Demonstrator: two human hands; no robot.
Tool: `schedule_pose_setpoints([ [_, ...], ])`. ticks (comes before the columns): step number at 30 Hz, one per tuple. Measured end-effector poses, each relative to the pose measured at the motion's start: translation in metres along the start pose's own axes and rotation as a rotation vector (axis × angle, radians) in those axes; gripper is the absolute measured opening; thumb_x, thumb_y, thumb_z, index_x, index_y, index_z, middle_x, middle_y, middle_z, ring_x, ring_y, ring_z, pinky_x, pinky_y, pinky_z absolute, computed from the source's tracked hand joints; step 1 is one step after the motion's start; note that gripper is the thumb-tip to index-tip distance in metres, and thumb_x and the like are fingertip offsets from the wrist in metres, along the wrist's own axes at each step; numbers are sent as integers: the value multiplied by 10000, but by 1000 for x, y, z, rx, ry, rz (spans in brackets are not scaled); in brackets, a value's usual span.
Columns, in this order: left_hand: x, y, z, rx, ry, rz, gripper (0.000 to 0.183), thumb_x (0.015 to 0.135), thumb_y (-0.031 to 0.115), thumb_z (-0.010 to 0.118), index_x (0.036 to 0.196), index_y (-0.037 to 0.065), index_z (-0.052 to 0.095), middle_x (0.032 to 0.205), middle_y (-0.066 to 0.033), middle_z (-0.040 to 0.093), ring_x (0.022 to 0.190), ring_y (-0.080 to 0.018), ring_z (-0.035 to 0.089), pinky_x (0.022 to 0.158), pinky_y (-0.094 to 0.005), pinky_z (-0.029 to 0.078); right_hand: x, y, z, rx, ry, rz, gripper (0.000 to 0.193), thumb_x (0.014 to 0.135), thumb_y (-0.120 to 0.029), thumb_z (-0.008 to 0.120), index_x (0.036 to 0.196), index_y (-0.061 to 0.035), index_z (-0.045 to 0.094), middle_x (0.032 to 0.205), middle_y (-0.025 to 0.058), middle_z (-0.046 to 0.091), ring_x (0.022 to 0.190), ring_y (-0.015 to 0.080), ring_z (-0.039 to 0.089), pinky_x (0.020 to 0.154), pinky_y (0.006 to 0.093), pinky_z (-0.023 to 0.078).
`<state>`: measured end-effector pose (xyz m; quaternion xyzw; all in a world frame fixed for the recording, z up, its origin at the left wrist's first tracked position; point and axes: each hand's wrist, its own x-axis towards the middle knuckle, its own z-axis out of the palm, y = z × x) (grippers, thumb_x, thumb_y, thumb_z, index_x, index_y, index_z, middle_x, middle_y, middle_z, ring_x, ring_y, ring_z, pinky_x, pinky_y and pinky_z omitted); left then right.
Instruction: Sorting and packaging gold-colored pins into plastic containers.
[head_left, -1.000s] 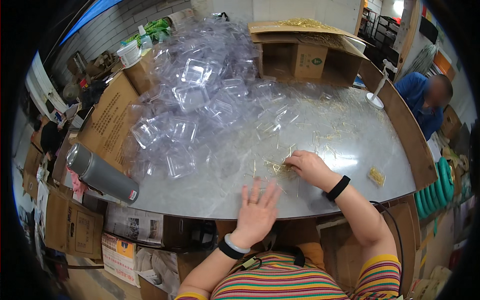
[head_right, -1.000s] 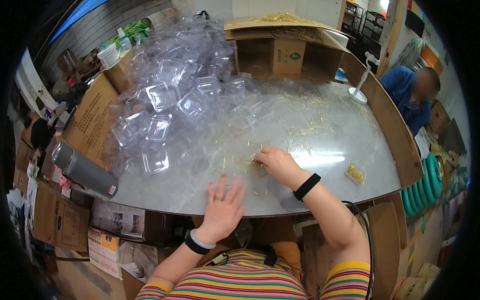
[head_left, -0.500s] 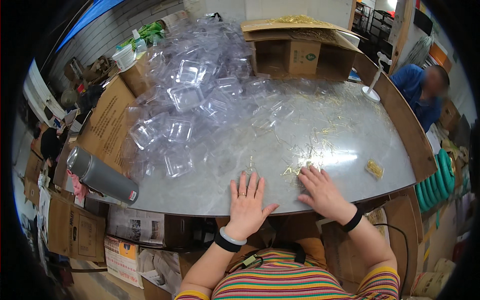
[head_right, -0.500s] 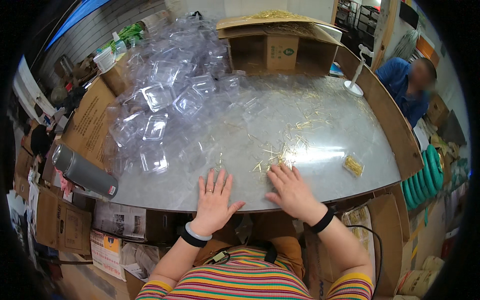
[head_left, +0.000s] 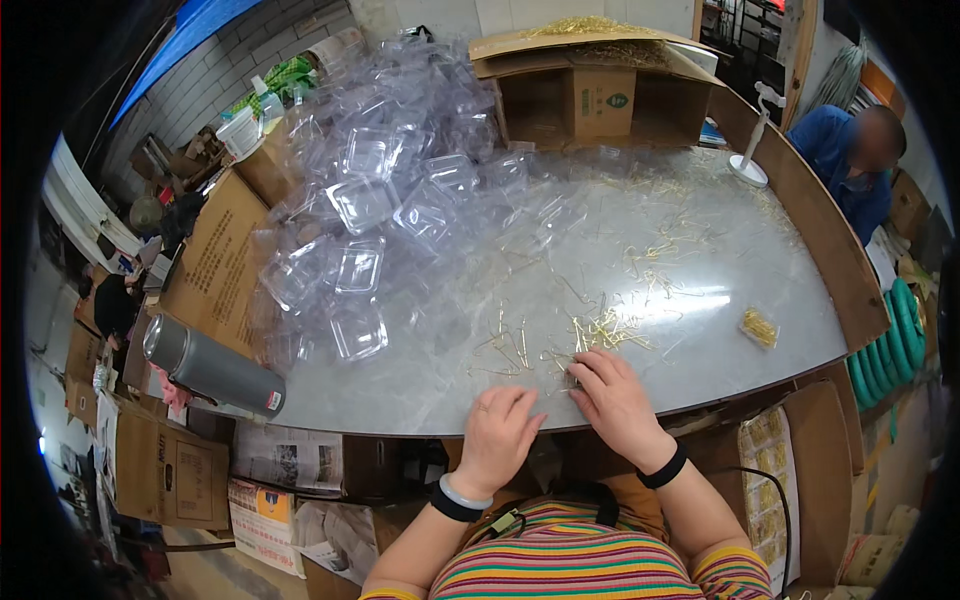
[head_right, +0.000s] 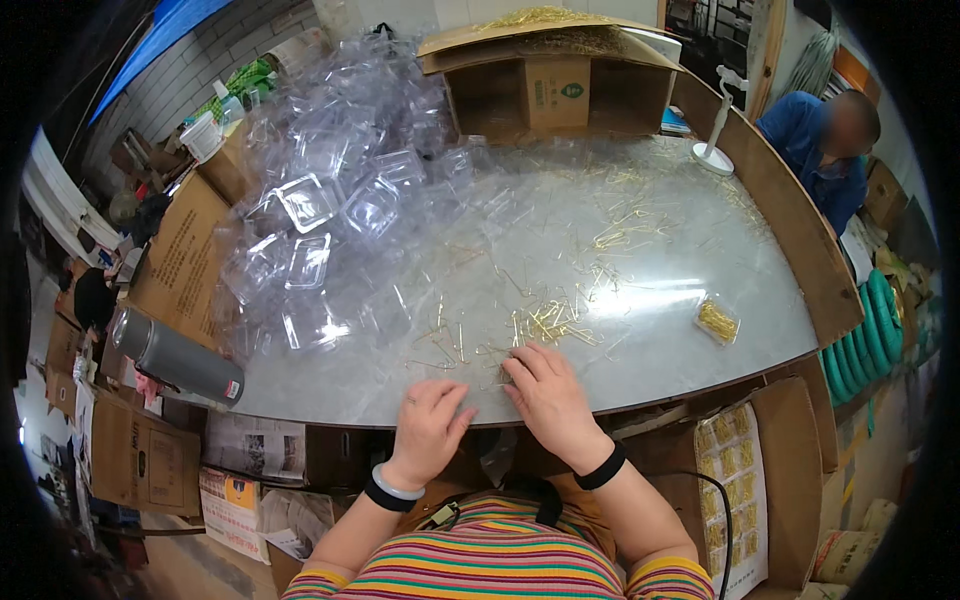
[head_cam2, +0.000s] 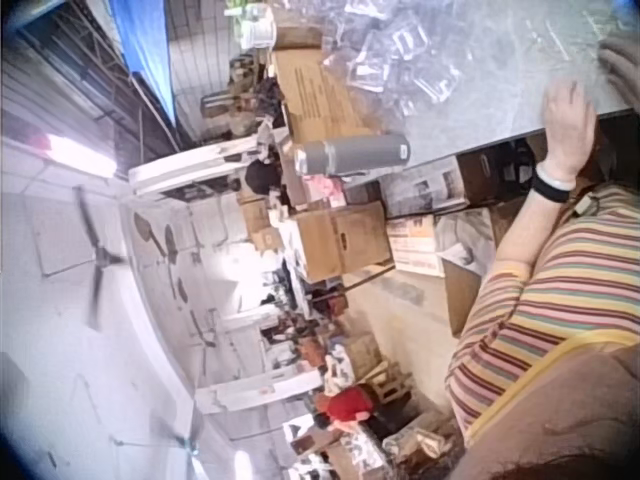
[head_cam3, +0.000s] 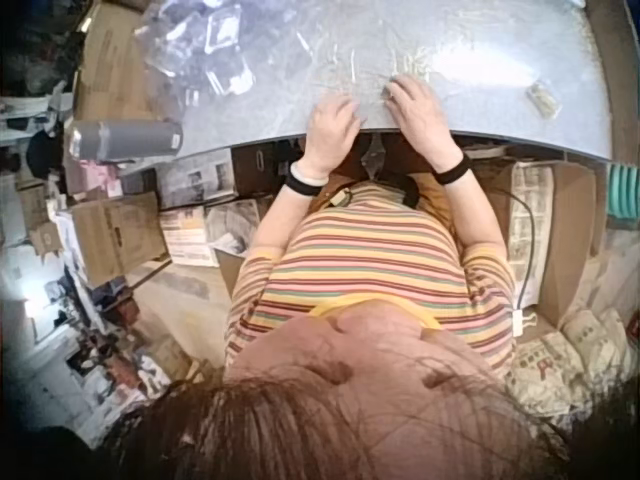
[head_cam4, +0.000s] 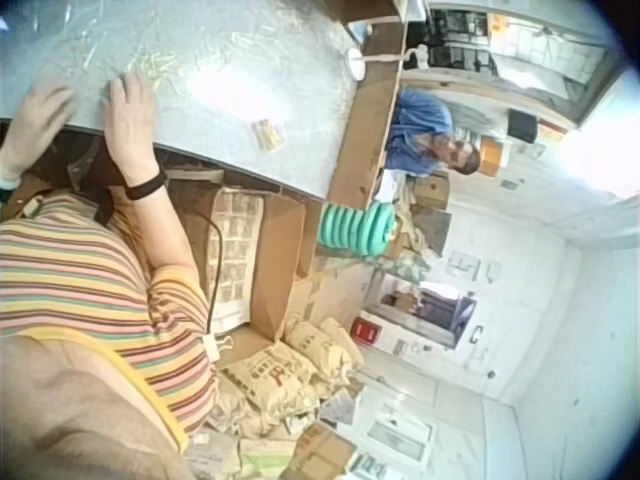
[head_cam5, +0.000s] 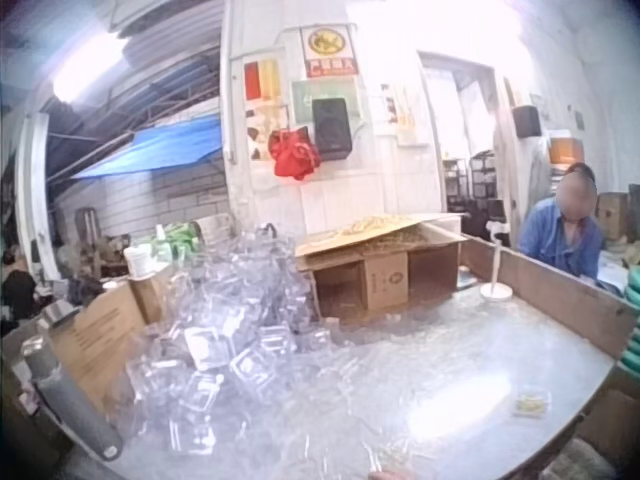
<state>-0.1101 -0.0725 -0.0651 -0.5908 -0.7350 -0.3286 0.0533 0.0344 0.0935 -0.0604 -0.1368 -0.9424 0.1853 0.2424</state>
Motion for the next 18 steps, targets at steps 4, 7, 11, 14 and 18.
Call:
schedule_pose_setpoints([
  [4,2,11,9,39,4,-20,545,809,226,801,1253,-13,594,1250,-156,570,1153,-370,508,993,-469,419,7,-10,-3,-68,120,1,385,855,-94,711,1224,-68,606,1251,131,587,1221,349,537,1028,445,449],
  [7,18,10,11,54,-49,-37,668,820,266,797,1338,-44,511,1335,-194,512,1241,-397,463,1065,-489,379,4,-7,2,73,88,48,329,872,-61,683,1195,-58,623,1229,134,606,1189,355,550,997,428,462],
  [11,25,3,17,77,-128,-10,827,824,341,791,1413,-94,405,1412,-246,441,1351,-435,387,1150,-537,299,-1,2,-15,152,247,231,273,885,-9,648,1157,-38,641,1172,146,635,1086,362,572,934,433,471],
  [14,33,12,21,88,-182,-10,927,821,422,779,1451,-108,352,1457,-268,404,1389,-455,349,1174,-562,257,-11,14,-21,-9,269,244,307,874,10,631,1174,-51,639,1158,134,645,1022,352,575,889,440,469],
  [18,45,22,33,116,-208,26,986,826,539,732,1474,-99,351,1512,-245,393,1415,-448,334,1182,-579,234,-12,-4,-10,-22,160,112,421,761,18,644,1177,-46,631,1133,129,658,1048,335,588,895,438,469],
])
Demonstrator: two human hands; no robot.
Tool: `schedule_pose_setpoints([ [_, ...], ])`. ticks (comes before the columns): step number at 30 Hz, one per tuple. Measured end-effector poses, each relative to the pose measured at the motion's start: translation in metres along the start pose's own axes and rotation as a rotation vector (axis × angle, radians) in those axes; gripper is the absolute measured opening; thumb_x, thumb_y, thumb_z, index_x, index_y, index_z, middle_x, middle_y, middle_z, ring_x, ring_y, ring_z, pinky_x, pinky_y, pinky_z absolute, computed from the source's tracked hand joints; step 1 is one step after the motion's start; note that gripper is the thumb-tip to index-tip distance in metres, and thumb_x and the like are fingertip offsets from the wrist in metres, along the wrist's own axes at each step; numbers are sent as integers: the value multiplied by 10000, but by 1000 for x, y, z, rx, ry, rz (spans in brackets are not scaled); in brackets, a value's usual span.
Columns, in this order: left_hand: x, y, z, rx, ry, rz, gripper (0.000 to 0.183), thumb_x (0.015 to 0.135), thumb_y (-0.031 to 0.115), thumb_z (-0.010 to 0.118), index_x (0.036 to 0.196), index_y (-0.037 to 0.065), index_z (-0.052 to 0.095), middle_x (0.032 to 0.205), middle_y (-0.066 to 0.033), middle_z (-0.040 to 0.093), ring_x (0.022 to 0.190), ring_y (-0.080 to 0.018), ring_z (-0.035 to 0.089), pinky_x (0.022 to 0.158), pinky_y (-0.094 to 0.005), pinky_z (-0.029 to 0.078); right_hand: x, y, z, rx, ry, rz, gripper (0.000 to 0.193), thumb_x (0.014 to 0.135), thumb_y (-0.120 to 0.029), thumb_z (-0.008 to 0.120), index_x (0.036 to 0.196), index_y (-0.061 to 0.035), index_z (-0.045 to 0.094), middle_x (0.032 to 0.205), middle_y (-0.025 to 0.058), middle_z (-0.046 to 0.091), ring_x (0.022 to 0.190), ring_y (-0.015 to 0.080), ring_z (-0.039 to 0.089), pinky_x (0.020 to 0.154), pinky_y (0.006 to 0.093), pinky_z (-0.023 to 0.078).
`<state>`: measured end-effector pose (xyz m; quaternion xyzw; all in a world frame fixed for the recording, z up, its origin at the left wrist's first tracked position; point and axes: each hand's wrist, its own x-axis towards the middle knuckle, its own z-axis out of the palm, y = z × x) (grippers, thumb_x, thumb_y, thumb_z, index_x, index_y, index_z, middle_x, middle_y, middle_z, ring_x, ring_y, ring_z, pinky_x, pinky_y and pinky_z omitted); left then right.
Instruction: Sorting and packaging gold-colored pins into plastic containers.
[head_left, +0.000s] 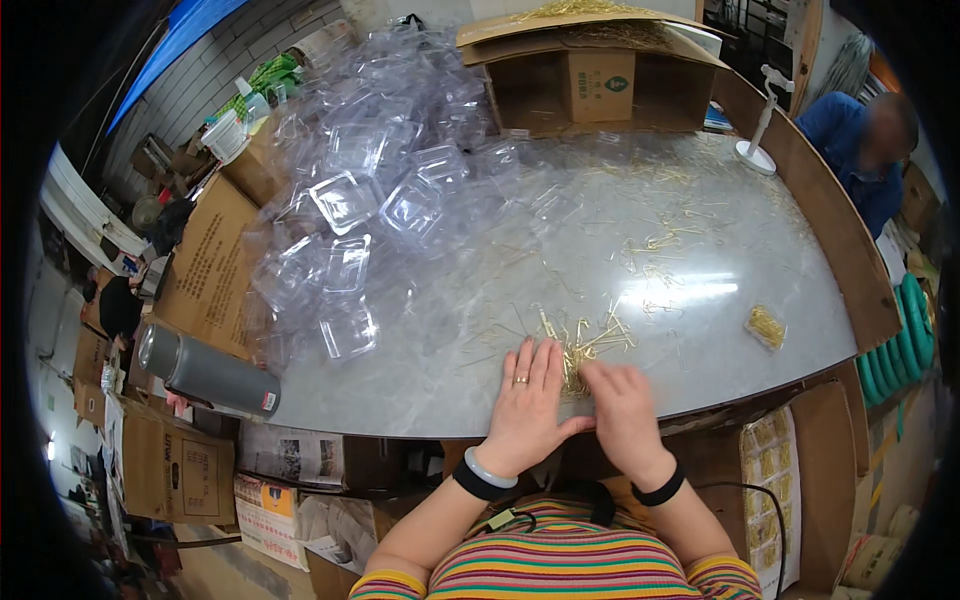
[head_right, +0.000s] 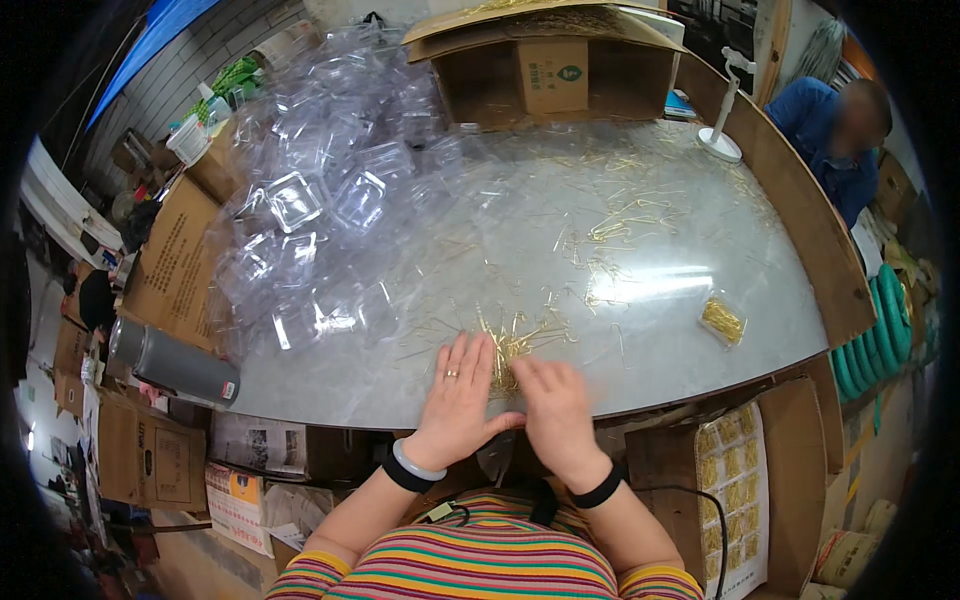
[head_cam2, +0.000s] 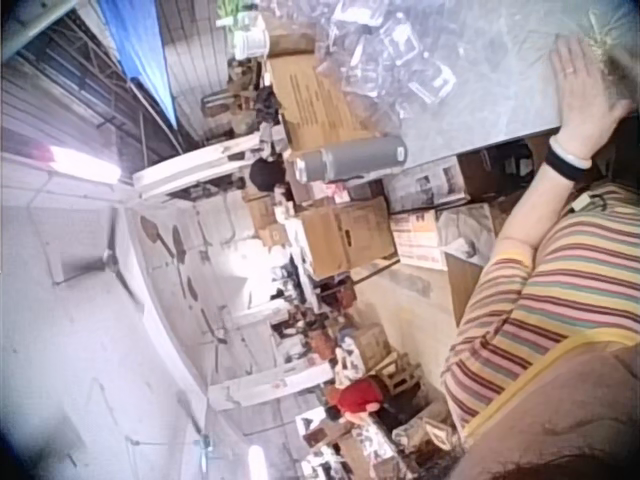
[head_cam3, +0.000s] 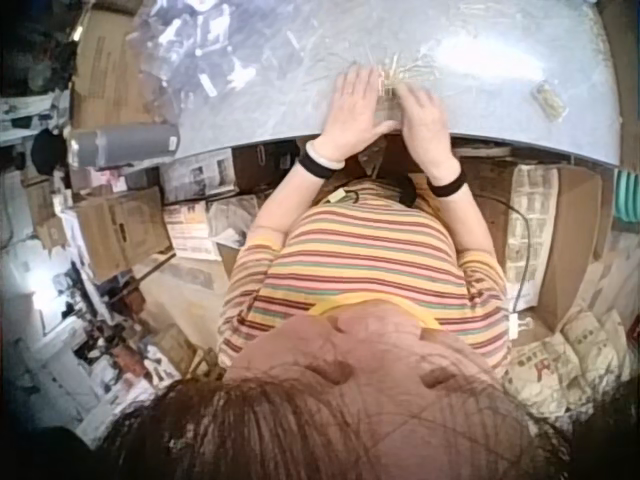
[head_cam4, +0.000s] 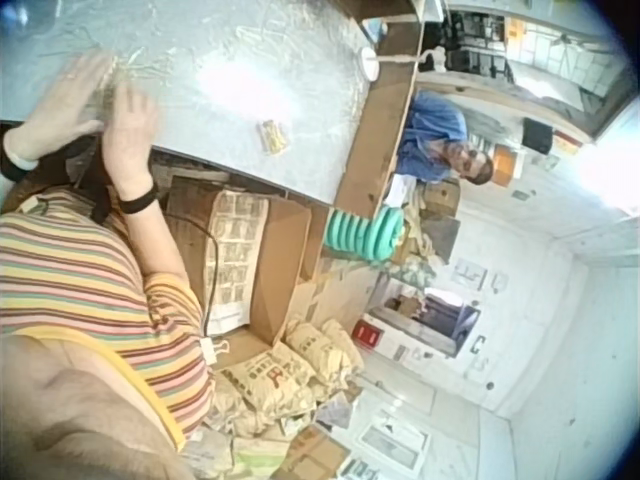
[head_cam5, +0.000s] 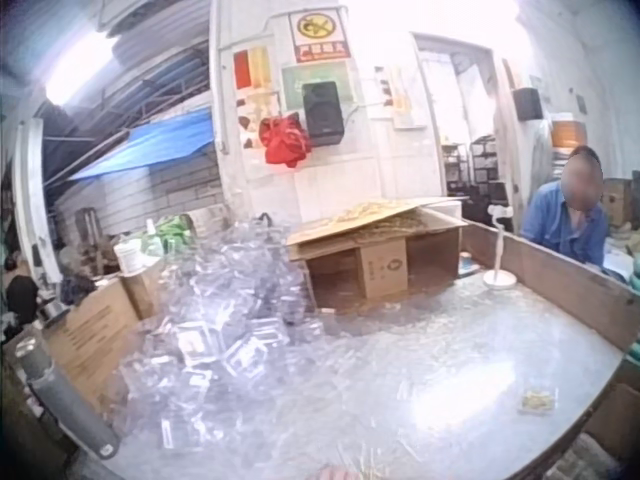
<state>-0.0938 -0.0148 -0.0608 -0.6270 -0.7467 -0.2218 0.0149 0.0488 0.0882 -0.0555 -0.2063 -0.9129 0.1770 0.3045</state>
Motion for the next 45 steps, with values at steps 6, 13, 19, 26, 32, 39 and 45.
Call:
schedule_pose_setpoints([
  [6,6,1,-2,21,-61,40,798,896,441,694,1516,37,397,1553,-146,393,1434,-465,290,1185,-600,214,-7,14,-17,132,37,210,332,871,-38,639,1203,-23,628,1122,147,669,1022,351,599,918,425,459],
  [13,0,-13,-1,2,-2,158,628,930,284,684,1467,45,461,1495,-167,434,1379,-451,361,1161,-586,271,-1,48,-22,-222,123,248,437,947,-209,640,1318,5,551,1276,158,614,1144,357,544,989,477,399],
  [19,-6,-9,-2,-207,118,11,822,796,298,830,1425,-50,432,1376,-234,471,1323,-440,411,1148,-516,338,21,15,1,-176,43,91,489,920,-226,666,1339,-11,536,1294,146,596,1183,341,533,1015,479,385],
  [26,-5,-12,-3,-133,85,35,857,785,333,831,1426,-63,424,1384,-230,478,1321,-423,422,1147,-518,335,14,21,-1,168,-51,-18,412,879,-100,683,1278,-54,593,1202,120,625,1153,326,550,1006,447,414],
  [32,1,-12,-8,-161,-1,77,739,844,309,774,1443,16,455,1419,-154,504,1365,-407,396,1177,-572,249,11,25,-15,130,-183,-91,483,832,-113,740,1291,-72,596,1230,104,625,1154,337,549,1018,465,411],
  [39,-2,-17,-5,-151,-41,148,631,902,227,708,1474,107,470,1459,-82,517,1397,-390,378,1174,-626,206,19,31,-36,-9,-165,-125,606,775,-233,813,1321,-96,590,1331,97,590,1280,348,484,1096,487,374],
  [45,-2,-16,-2,-135,-27,146,614,904,145,691,1472,86,464,1467,-117,498,1399,-395,375,1170,-623,219,21,37,-23,124,-250,-62,577,778,-208,808,1306,-94,606,1356,85,583,1301,351,479,1095,464,395],
])
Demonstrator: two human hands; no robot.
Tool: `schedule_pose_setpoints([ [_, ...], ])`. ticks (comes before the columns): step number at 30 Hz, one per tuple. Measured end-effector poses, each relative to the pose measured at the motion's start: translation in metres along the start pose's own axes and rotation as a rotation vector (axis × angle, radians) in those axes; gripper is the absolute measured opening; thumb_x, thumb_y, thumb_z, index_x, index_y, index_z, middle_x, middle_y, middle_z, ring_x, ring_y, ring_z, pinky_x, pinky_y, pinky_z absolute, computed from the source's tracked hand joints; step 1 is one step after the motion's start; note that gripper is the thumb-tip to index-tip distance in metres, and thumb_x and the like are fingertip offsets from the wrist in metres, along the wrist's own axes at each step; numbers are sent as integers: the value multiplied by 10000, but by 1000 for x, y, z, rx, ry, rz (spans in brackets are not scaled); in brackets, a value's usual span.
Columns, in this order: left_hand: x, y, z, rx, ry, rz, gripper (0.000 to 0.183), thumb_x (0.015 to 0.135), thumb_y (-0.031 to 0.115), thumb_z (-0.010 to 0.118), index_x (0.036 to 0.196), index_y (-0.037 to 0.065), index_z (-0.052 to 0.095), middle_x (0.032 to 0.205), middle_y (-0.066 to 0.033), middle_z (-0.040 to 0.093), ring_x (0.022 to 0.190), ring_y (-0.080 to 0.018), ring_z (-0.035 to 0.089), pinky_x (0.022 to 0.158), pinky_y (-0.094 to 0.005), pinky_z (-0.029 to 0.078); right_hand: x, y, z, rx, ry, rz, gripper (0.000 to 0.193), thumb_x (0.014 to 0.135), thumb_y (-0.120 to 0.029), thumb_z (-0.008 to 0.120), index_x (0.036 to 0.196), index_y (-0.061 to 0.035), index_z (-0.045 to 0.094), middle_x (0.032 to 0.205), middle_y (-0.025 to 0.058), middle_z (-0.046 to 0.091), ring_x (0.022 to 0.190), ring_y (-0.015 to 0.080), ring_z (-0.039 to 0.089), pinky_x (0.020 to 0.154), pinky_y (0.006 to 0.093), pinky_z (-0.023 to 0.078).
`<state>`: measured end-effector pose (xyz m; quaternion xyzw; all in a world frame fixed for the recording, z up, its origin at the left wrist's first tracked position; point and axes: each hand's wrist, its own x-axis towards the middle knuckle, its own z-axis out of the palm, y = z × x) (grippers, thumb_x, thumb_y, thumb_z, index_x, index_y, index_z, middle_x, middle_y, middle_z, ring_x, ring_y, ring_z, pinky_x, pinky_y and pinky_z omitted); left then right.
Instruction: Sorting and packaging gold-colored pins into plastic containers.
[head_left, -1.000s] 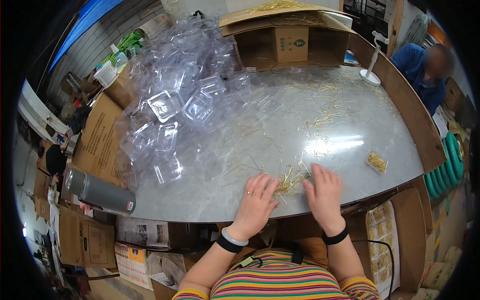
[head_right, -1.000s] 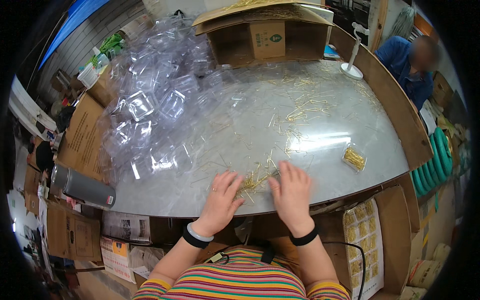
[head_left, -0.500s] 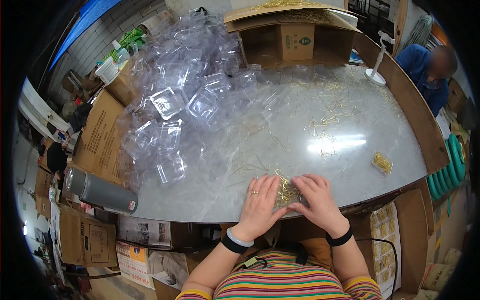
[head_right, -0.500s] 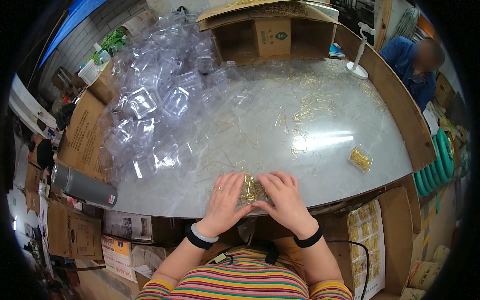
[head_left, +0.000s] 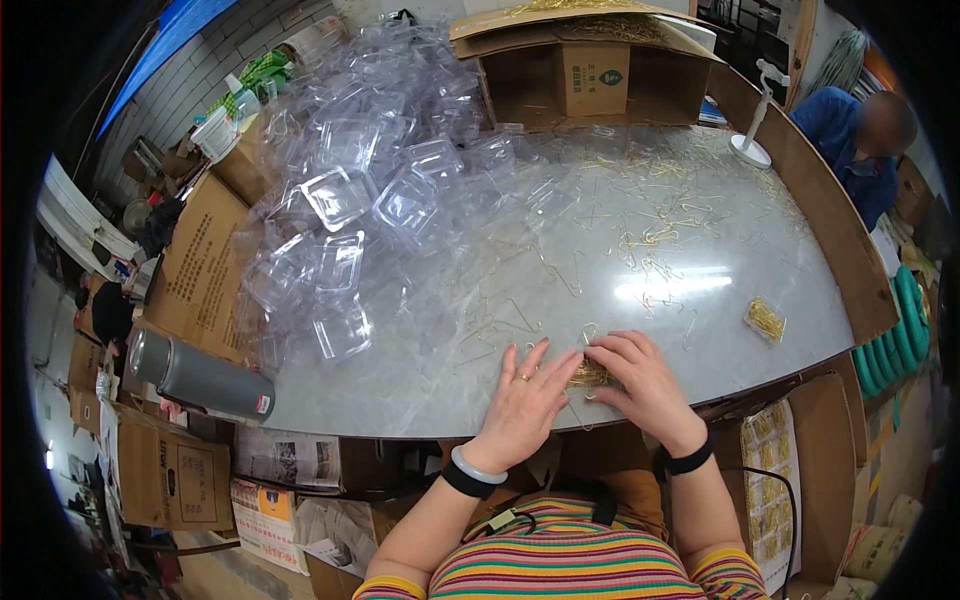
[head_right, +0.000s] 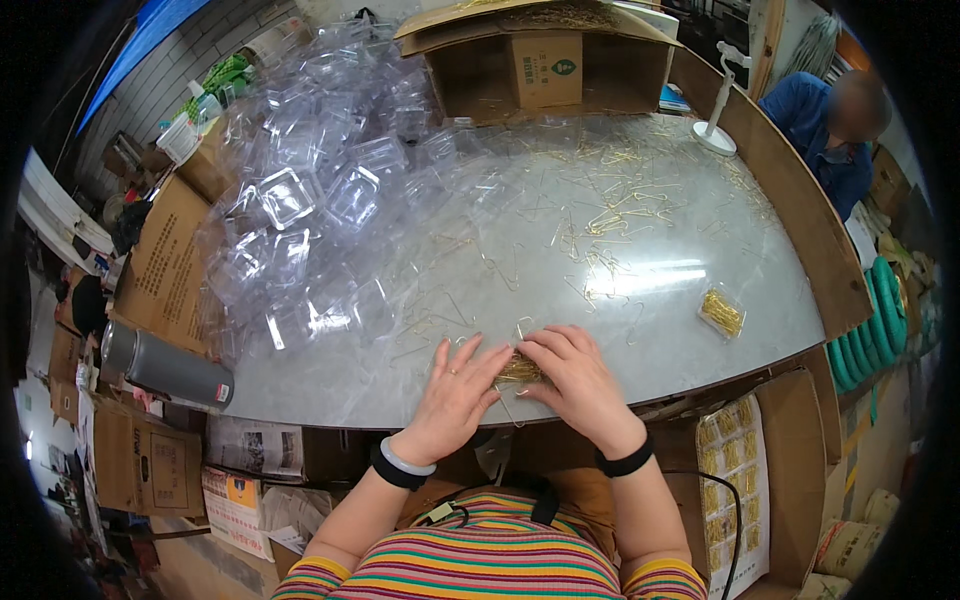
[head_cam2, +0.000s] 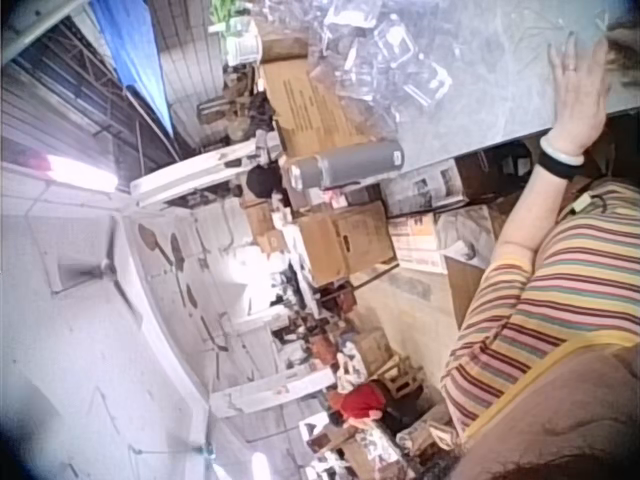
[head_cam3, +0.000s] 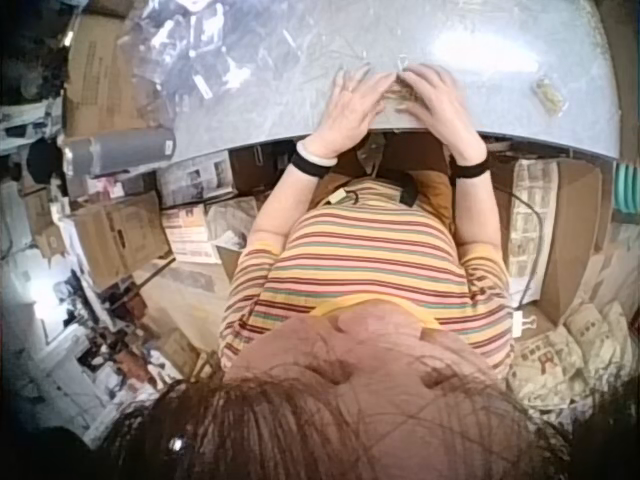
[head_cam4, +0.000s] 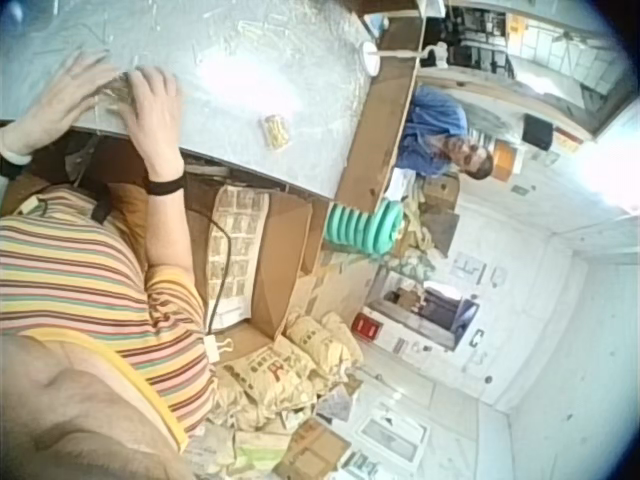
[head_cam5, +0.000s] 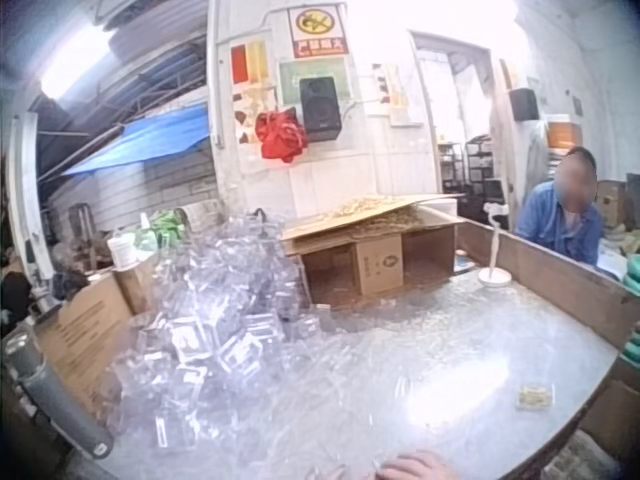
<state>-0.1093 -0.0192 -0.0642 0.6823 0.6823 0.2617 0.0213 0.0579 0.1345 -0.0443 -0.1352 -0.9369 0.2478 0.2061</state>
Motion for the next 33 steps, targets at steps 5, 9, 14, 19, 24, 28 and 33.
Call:
schedule_pose_setpoints([
  [5,1,2,1,-110,114,-75,621,889,114,699,1448,15,447,1430,-213,466,1374,-430,384,1172,-568,272,-6,3,18,283,73,28,557,799,-186,797,1307,-73,599,1321,113,591,1256,339,506,1066,457,416],
  [9,-3,0,4,-65,119,-90,623,886,114,702,1428,-39,436,1415,-222,467,1359,-452,385,1171,-550,290,-14,-18,-3,-33,211,109,521,836,-133,762,1315,-38,581,1285,137,604,1209,334,542,1049,450,425],
  [14,-2,-2,8,-47,99,-91,650,891,166,711,1429,-57,424,1422,-227,459,1364,-447,382,1179,-555,279,-13,-26,5,-93,124,19,473,848,-58,696,1304,-19,574,1269,150,614,1208,341,550,1055,449,424],
  [19,1,4,-2,-8,54,-66,763,870,317,745,1433,-73,409,1445,-240,435,1381,-435,366,1187,-554,265,-6,1,13,63,115,-92,485,827,58,614,1306,6,555,1281,174,608,1255,364,528,1063,458,433],
  [24,0,6,1,29,67,-99,805,855,351,757,1448,-58,397,1460,-238,424,1392,-426,361,1190,-554,260,-25,-20,20,-9,343,264,518,846,120,532,1356,37,497,1389,255,511,1319,435,465,1096,472,410],
  [28,1,4,6,-56,91,-93,720,833,261,781,1400,-30,446,1432,-212,457,1372,-405,398,1188,-554,265,-14,-49,36,160,167,146,632,846,106,527,1454,60,358,1487,310,378,1358,487,398,1151,491,350],
  [33,-2,-3,6,-229,163,-108,640,798,136,801,1352,32,498,1381,-170,520,1325,-387,466,1179,-557,288,2,-31,21,264,62,71,778,782,50,544,1517,39,289,1541,309,313,1449,517,264,1200,536,253],
])
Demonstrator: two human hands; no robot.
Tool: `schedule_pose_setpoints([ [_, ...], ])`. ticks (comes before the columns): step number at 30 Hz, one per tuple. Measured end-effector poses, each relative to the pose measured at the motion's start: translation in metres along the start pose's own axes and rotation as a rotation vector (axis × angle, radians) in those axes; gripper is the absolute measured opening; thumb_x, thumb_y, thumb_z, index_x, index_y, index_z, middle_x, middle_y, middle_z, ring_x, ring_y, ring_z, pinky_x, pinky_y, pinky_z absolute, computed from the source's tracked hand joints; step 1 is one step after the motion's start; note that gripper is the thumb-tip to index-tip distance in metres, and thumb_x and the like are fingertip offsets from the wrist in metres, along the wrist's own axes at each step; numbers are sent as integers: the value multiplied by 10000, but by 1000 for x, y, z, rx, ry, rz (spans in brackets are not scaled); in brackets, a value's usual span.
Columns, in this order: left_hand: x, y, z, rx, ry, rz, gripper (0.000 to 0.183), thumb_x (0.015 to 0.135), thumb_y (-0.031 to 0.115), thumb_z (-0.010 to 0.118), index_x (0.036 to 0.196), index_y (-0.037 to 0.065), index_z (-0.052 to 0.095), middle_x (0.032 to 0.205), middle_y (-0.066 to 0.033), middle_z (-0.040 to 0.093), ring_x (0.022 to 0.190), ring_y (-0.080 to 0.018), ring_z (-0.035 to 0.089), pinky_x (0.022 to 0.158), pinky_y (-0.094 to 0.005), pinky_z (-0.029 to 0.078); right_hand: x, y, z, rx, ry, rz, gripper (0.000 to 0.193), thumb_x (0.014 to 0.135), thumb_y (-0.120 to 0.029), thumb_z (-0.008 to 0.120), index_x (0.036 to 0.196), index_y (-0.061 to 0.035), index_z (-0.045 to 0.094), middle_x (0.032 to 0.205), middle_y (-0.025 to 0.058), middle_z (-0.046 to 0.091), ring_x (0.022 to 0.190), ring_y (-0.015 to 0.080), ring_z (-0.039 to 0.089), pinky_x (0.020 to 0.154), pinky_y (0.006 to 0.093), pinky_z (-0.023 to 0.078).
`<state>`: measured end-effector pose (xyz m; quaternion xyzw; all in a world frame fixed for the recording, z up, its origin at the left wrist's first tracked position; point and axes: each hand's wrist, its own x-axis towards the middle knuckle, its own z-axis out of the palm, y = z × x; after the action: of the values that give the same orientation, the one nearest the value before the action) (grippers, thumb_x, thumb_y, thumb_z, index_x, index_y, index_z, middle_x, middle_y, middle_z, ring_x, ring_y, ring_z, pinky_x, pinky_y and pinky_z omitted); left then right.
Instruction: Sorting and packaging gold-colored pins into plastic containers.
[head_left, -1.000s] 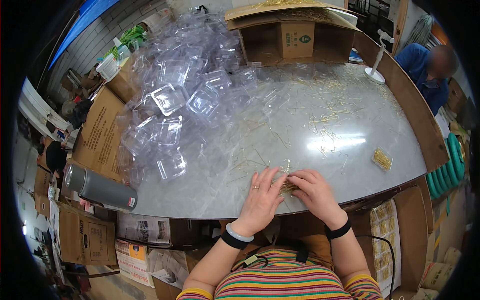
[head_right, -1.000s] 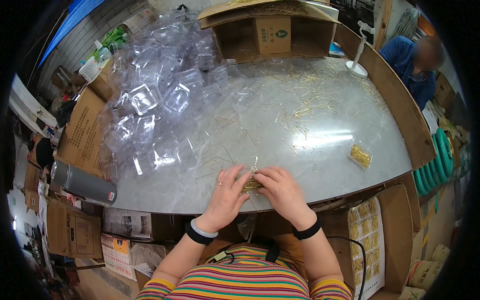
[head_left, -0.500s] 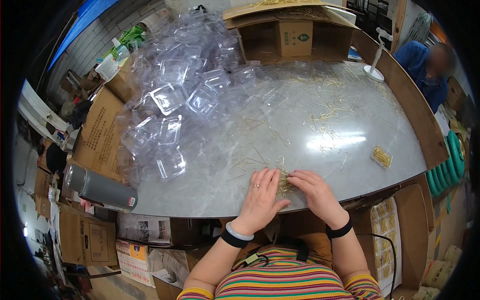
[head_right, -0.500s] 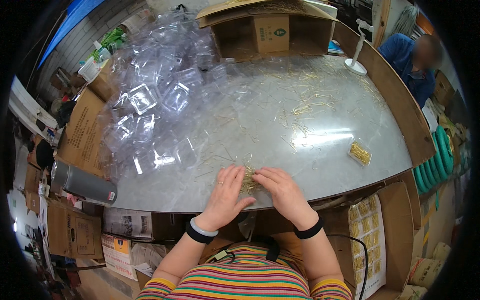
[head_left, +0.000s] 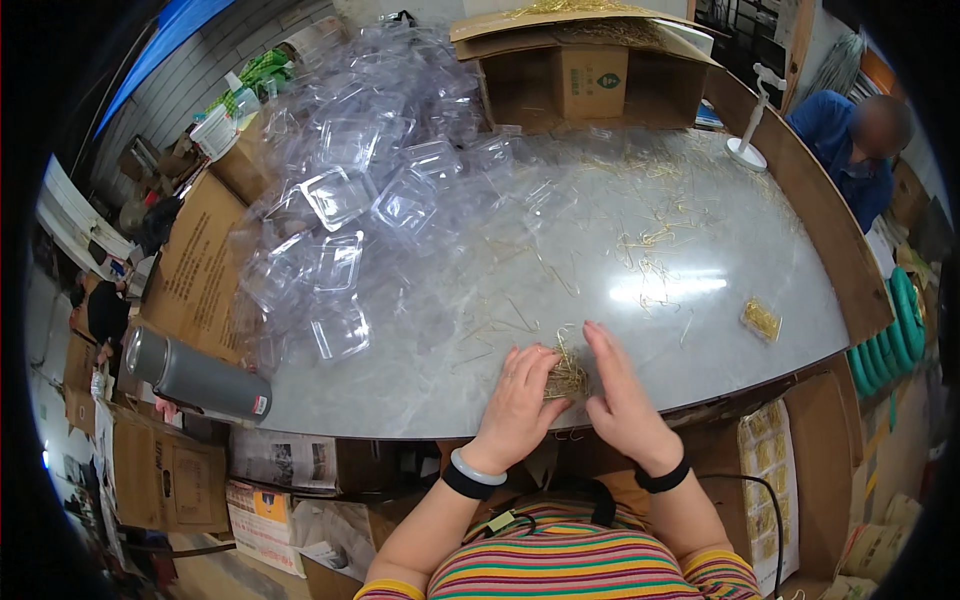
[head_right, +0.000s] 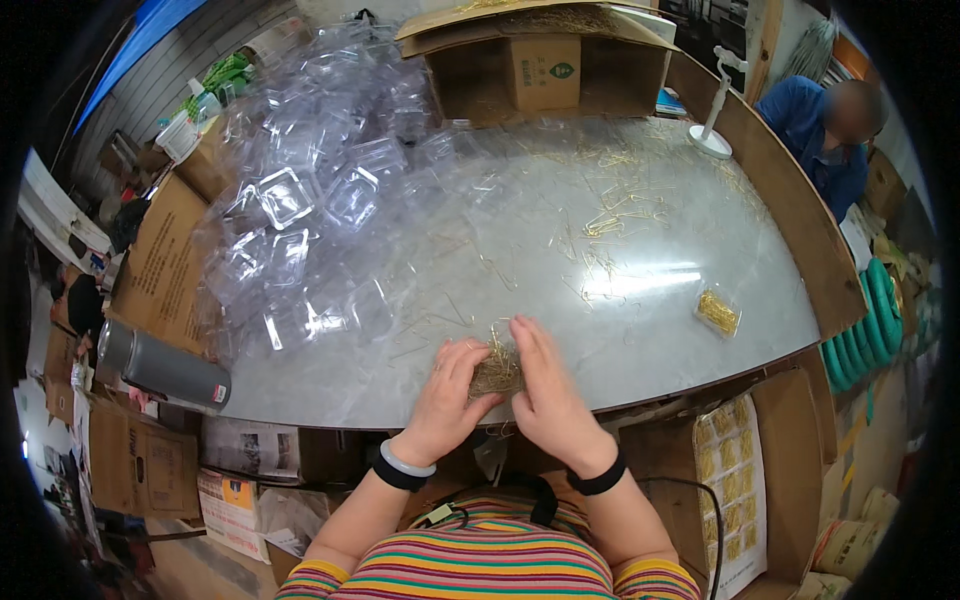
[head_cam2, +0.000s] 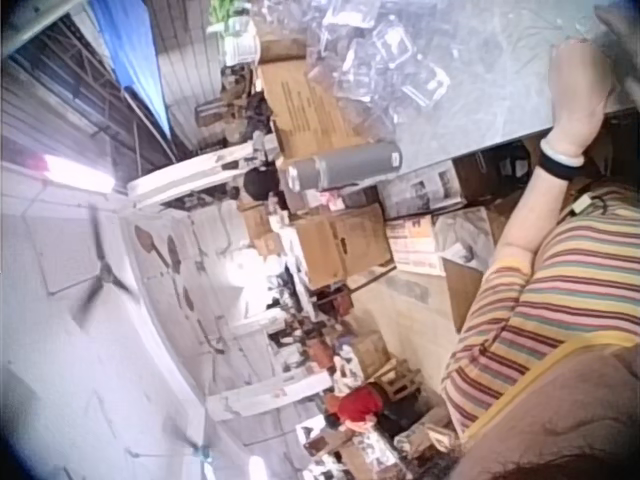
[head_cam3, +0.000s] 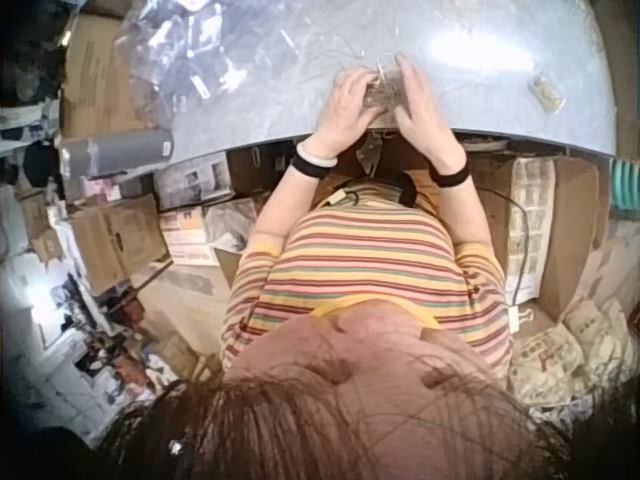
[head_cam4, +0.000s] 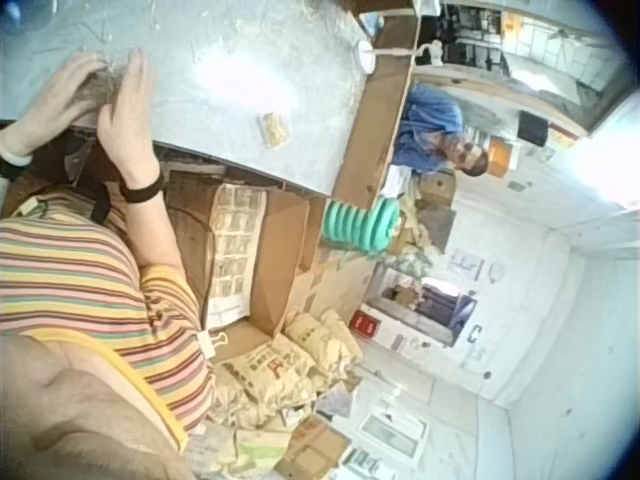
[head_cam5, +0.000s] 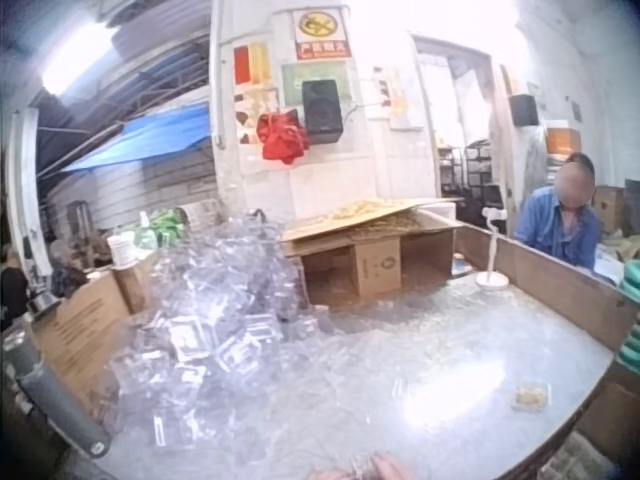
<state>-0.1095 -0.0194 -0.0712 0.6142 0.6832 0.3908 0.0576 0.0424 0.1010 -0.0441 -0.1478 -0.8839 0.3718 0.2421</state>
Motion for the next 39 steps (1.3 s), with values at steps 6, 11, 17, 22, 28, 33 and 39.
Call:
schedule_pose_setpoints([
  [6,0,-3,-2,4,-27,52,504,827,140,776,1282,62,572,1308,-141,585,1313,-380,484,1163,-575,300,5,7,-30,-383,-314,21,1014,766,-346,822,1572,-89,262,1612,217,275,1512,470,161,1184,679,128],
  [11,0,-6,-3,-21,-37,78,421,849,89,722,1234,37,561,1309,-162,560,1310,-400,479,1154,-572,302,8,13,-24,-379,-303,-47,871,766,-414,817,1482,-109,425,1524,141,417,1489,394,278,1178,677,163],
  [17,-4,-6,-11,-325,30,-123,527,802,145,763,1253,25,519,1381,-241,440,1354,-435,414,1146,-545,322,-2,12,6,-319,35,-75,503,794,-235,803,1229,-79,604,1229,128,571,1219,364,517,1056,490,405],
  [22,-9,7,-29,17,-20,-23,780,752,259,855,1384,16,469,1434,-236,439,1369,-456,397,1151,-508,332,-5,9,12,-337,135,-7,457,789,-188,802,1187,-65,614,1182,138,582,1110,355,544,961,452,444],
  [28,-17,-5,-21,168,-16,0,760,792,252,824,1414,5,465,1396,-241,503,1337,-439,435,1154,-526,326,-4,7,-5,-308,42,-60,703,798,-291,809,1381,-38,508,1353,174,552,1269,368,492,1072,478,370],
  [33,-4,-9,-27,8,-82,52,573,832,131,766,1339,-1,533,1362,-191,536,1279,-399,491,1119,-501,370,6,6,-3,-432,-2,-67,760,802,-294,805,1433,-51,460,1409,165,537,1339,359,466,1123,502,334],
  [39,-7,-5,-22,-122,27,-92,499,835,57,743,1297,9,560,1362,-188,530,1214,-422,534,1061,-471,427,9,18,7,-196,-129,-208,684,795,-209,801,1395,-60,508,1382,143,561,1327,353,497,1134,459,363],
])
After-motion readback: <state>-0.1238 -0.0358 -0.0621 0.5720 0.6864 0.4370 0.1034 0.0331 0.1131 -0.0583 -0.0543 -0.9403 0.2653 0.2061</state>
